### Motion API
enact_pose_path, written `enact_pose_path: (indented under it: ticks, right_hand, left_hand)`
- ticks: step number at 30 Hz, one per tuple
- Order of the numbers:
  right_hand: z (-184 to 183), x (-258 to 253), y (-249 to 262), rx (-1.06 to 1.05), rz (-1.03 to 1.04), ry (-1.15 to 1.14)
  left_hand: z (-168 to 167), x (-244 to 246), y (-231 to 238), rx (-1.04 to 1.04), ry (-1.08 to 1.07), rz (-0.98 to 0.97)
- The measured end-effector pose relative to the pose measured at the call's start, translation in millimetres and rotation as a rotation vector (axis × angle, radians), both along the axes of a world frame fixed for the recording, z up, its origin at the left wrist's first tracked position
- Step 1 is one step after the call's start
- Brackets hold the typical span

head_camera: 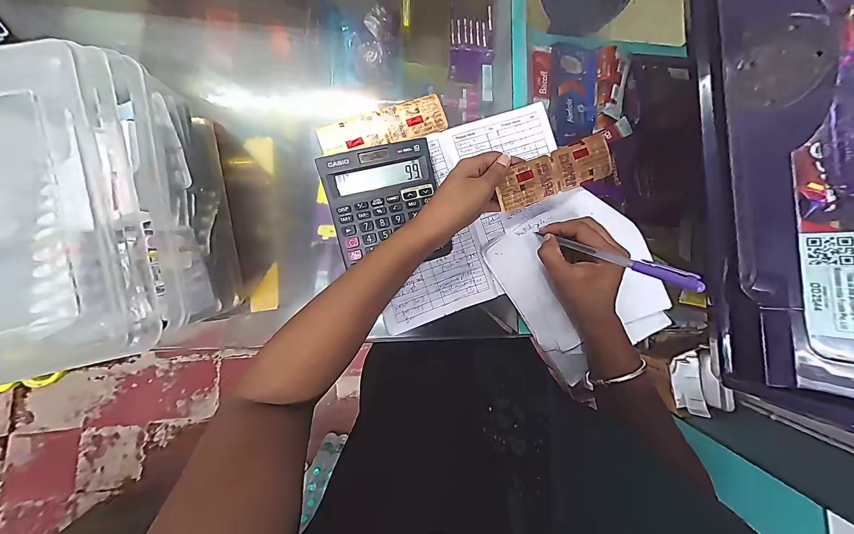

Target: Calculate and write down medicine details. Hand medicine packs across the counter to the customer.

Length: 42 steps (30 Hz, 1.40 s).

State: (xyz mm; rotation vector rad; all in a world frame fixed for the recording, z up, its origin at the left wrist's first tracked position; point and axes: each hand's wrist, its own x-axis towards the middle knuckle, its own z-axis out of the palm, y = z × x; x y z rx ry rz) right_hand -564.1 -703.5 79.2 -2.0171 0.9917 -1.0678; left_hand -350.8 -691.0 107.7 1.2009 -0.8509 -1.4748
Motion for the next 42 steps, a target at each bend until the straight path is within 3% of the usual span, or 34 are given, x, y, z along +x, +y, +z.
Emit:
enact_pose_path:
  ticks: [29,35,39,42]
  right_hand:
    - [-1.2,-1.2,0.6,-0.030,-0.085,0.043]
    - [-2.8,-2.8,6.9,-0.141,0.132,0.095]
    - [-3.0,-7.2,0.9,-0.107,-0.117,0.089]
    - [0.8,-10.2,-3.0,0.020,-0.183,0.016]
  left_hand:
    - [0.4,0.0,0.1,0.007,0.006,0.006]
    - [1.9,-0.7,0.8,0.023,0.004,0.004]
    - [0.8,-1.1,-0.2,0.031,0.003,0.015]
    - [0.3,0.0,-0.1,0.046,0.043,0.011]
